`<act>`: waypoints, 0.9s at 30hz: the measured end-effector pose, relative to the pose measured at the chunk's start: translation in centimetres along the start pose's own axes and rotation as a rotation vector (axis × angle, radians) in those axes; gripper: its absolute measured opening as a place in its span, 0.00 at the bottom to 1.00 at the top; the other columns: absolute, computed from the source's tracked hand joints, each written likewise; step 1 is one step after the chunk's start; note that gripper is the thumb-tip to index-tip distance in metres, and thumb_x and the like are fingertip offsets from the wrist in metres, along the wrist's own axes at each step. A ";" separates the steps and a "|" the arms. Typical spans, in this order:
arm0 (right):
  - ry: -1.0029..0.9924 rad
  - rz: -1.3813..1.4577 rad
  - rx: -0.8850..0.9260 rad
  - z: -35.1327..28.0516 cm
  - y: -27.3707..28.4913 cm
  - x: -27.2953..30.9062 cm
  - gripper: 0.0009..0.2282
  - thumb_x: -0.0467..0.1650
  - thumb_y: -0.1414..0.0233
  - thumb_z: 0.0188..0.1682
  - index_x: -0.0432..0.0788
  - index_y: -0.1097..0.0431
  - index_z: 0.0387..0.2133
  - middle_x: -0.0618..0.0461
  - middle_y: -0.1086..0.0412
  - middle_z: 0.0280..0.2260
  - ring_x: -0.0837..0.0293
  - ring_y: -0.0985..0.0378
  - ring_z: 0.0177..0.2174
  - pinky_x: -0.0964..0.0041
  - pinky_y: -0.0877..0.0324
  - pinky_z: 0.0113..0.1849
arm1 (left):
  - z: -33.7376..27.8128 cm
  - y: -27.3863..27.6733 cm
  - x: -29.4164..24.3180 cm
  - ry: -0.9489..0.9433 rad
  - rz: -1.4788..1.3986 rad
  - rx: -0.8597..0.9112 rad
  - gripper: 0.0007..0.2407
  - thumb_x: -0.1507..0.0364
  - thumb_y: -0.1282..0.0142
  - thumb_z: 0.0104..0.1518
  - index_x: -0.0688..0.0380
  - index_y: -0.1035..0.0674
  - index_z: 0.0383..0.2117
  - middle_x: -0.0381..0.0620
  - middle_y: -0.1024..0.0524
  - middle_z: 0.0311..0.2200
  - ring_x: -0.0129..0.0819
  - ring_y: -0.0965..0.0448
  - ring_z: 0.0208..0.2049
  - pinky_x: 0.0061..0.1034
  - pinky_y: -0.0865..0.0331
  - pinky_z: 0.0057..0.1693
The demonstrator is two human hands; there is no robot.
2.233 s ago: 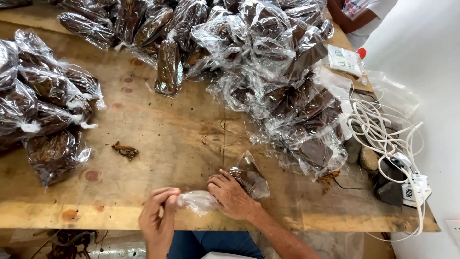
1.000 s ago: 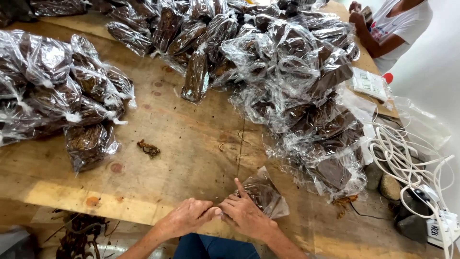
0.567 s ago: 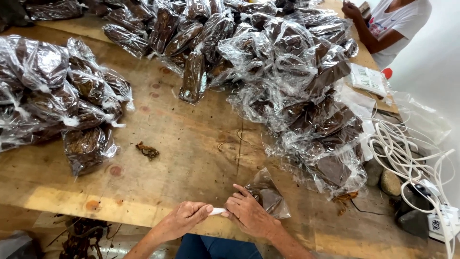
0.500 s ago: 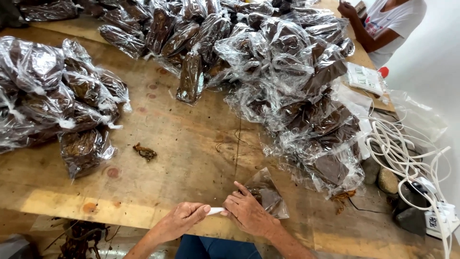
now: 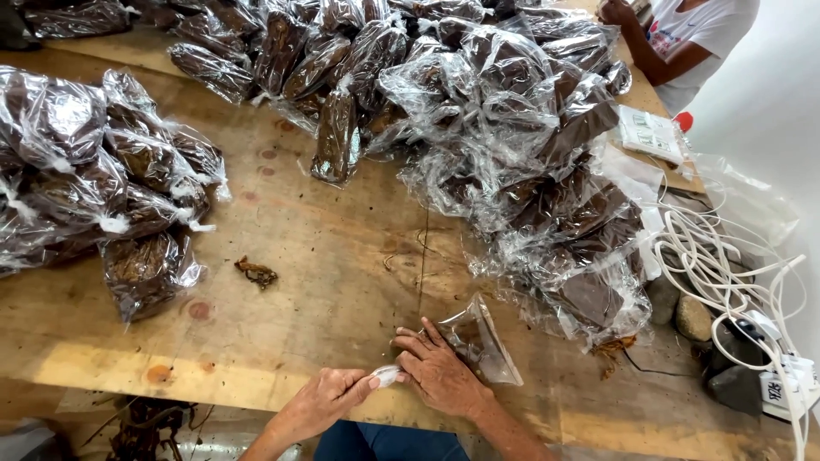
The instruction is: Packaging brown rectangular blocks into individual plastic bags and sealing them on a wooden table.
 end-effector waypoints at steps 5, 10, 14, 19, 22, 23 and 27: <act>-0.030 0.150 0.014 0.2 2.7 1.3 0.20 0.43 0.58 0.60 0.39 0.41 0.53 0.38 0.42 0.61 0.40 0.46 0.66 0.35 0.54 0.64 | -0.2 0.1 -0.1 -0.071 -0.021 -0.062 0.21 0.56 0.55 0.71 0.52 0.33 0.19 0.37 0.40 0.17 0.25 0.44 0.18 0.26 0.49 0.32; -0.161 0.004 -0.268 -2.2 3.5 -1.3 0.20 0.42 0.62 0.61 0.50 0.41 0.63 0.49 0.42 0.66 0.50 0.49 0.67 0.41 0.43 0.65 | -0.5 0.9 0.7 -0.061 0.169 -0.262 0.21 0.51 0.54 0.68 0.50 0.32 0.20 0.34 0.39 0.18 0.24 0.39 0.20 0.27 0.47 0.31; -0.317 -0.493 -0.106 -4.2 1.4 -3.8 0.22 0.44 0.72 0.63 0.55 0.47 0.67 0.50 0.55 0.71 0.49 0.66 0.70 0.44 0.74 0.68 | -1.5 1.1 -2.2 -0.196 0.660 -0.693 0.33 0.45 0.64 0.61 0.48 0.42 0.69 0.54 0.47 0.69 0.49 0.45 0.67 0.54 0.46 0.66; -0.361 -0.407 -0.029 -4.3 -0.9 -3.9 0.24 0.44 0.69 0.62 0.56 0.47 0.70 0.52 0.50 0.70 0.46 0.57 0.69 0.40 0.71 0.64 | 2.2 -6.5 -5.9 -0.680 0.740 -0.791 0.39 0.48 0.46 0.61 0.56 0.46 0.72 0.55 0.55 0.75 0.61 0.64 0.76 0.61 0.63 0.74; -0.219 -0.816 -0.023 -5.1 -2.2 -4.5 0.37 0.53 0.66 0.55 0.53 0.68 0.74 0.48 0.73 0.74 0.46 0.78 0.72 0.40 0.77 0.66 | 5.9 -10.5 -3.7 -0.701 0.849 -0.579 0.33 0.48 0.66 0.69 0.59 0.46 0.73 0.58 0.56 0.75 0.55 0.62 0.75 0.59 0.68 0.73; -0.243 -0.843 -0.015 -5.2 -2.3 -4.7 0.33 0.51 0.73 0.57 0.53 0.64 0.73 0.50 0.69 0.74 0.49 0.73 0.72 0.42 0.75 0.67 | 7.3 -11.0 -1.9 -0.608 0.989 -0.694 0.39 0.42 0.69 0.64 0.63 0.50 0.72 0.62 0.62 0.74 0.57 0.68 0.75 0.61 0.72 0.72; -0.356 -0.511 -0.027 -4.6 -1.8 -4.2 0.24 0.44 0.68 0.62 0.57 0.50 0.72 0.52 0.54 0.72 0.49 0.60 0.70 0.41 0.67 0.63 | 8.4 -10.6 1.6 -0.436 1.180 -0.945 0.44 0.35 0.70 0.57 0.56 0.49 0.72 0.57 0.57 0.75 0.56 0.62 0.76 0.67 0.66 0.72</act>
Point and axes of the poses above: each hand's wrist, its own z-axis towards the middle knuckle, its own y-axis out of the back of the hand, x = y × z, the point moved 2 cm from there along z, towards the middle knuckle
